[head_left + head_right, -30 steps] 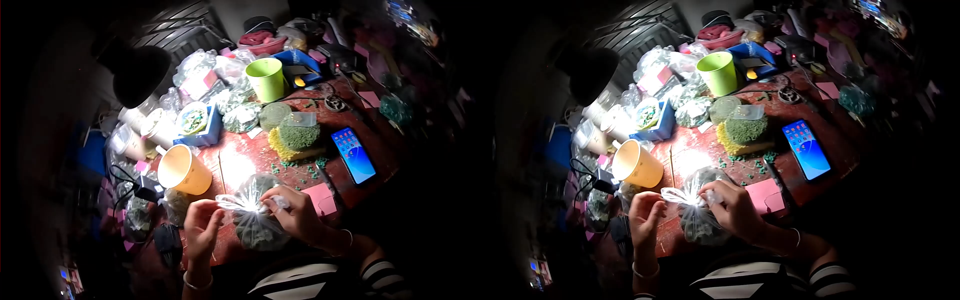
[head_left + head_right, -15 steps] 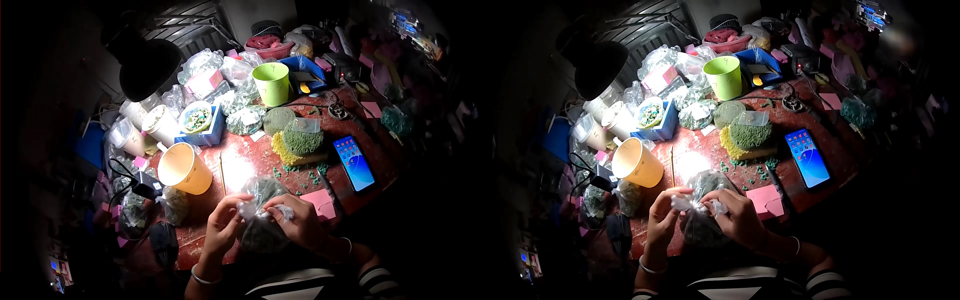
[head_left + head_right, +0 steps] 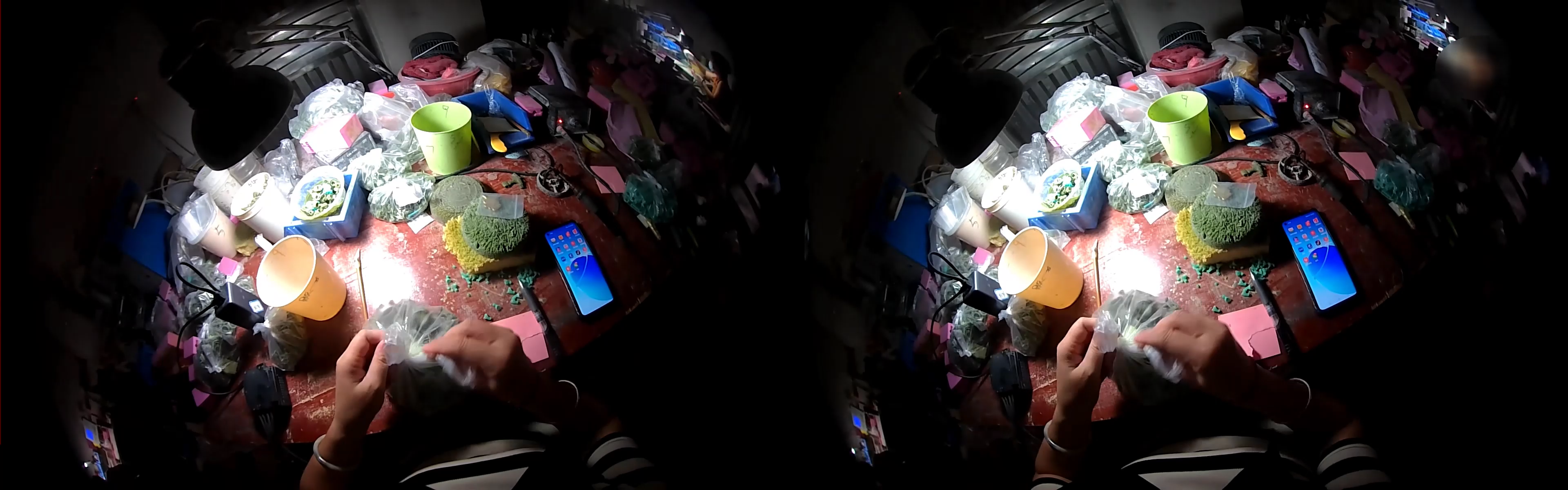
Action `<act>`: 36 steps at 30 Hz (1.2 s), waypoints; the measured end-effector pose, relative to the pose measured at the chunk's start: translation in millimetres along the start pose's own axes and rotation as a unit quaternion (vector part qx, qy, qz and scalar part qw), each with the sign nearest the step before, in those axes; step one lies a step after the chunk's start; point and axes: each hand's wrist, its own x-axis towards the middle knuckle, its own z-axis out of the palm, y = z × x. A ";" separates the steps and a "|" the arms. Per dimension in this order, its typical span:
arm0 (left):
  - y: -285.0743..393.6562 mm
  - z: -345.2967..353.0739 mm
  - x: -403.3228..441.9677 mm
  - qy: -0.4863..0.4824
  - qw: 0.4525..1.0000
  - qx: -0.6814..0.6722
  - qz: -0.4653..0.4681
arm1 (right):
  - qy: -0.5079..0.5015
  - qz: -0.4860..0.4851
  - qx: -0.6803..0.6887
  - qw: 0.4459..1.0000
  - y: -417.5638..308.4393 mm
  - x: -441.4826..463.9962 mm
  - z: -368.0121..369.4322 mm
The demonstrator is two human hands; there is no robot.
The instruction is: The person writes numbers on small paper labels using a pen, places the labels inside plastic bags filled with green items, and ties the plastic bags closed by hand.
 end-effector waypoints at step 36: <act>9.3 3.8 -4.4 -0.077 0.921 0.267 0.273 | -0.081 -0.004 0.021 0.996 -30.3 -2.5 -25.6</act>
